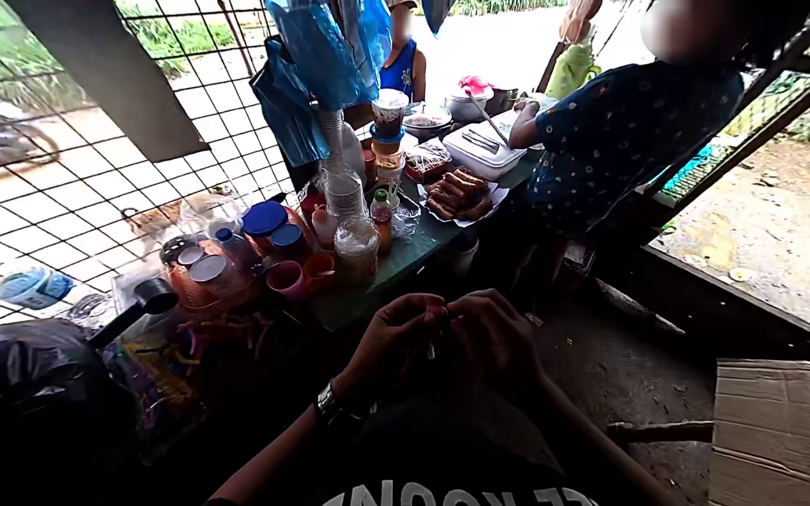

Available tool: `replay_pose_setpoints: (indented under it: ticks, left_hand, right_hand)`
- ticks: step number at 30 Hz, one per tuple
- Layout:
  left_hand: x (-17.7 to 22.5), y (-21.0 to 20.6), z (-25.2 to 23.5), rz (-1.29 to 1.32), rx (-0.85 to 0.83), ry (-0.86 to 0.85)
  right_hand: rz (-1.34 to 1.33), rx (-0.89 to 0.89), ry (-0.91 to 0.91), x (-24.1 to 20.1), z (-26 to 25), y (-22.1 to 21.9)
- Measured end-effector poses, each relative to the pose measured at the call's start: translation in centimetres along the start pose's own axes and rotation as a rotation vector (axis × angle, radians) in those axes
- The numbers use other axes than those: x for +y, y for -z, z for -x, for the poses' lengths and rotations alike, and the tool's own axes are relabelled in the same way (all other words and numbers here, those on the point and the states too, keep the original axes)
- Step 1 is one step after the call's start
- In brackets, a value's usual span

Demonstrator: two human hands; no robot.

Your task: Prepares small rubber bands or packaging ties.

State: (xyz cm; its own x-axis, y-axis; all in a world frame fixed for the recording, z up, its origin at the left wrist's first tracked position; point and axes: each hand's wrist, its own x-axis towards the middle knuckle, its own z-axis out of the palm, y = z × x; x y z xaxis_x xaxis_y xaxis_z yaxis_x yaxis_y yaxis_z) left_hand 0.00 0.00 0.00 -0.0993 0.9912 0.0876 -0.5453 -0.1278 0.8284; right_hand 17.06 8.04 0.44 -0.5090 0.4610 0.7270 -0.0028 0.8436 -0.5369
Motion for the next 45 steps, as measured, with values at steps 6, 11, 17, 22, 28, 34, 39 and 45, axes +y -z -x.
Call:
replay_pose_setpoints:
  ticks: [6,11,17,22,28,34,39,45]
  left_hand:
    - [-1.4,0.7,0.6,-0.081,-0.068,-0.028]
    - [-1.8,1.5,1.3,-0.123,-0.086,0.021]
    - [-2.9,2.1,2.2,-0.142,-0.142,0.048]
    - [-2.8,2.2,2.4,-0.126,-0.111,0.077]
    - [-3.2,2.4,2.7,-0.143,-0.013,0.086]
    - [-3.5,2.2,2.3,-0.173,-0.005,0.024]
    - [-4.2,1.8,2.2,-0.163,0.045,0.029]
    - [-4.3,2.6,2.5,-0.127,0.026,0.155]
  right_hand:
    - [-0.042,0.030,0.018,0.7,1.6,-1.3]
    - [-0.158,-0.099,-0.026,0.9,2.3,-1.1]
    - [-0.299,-0.231,-0.052,1.1,3.3,-0.9]
    - [-0.325,-0.211,-0.118,0.8,4.0,-1.1]
    - [-0.258,-0.196,-0.151,0.6,4.5,-1.7]
    - [-0.096,0.019,-0.105,0.5,5.1,-3.2]
    - [-0.120,0.091,-0.213,0.6,6.0,-4.1]
    - [-0.388,-0.197,-0.609,0.2,5.0,-1.6]
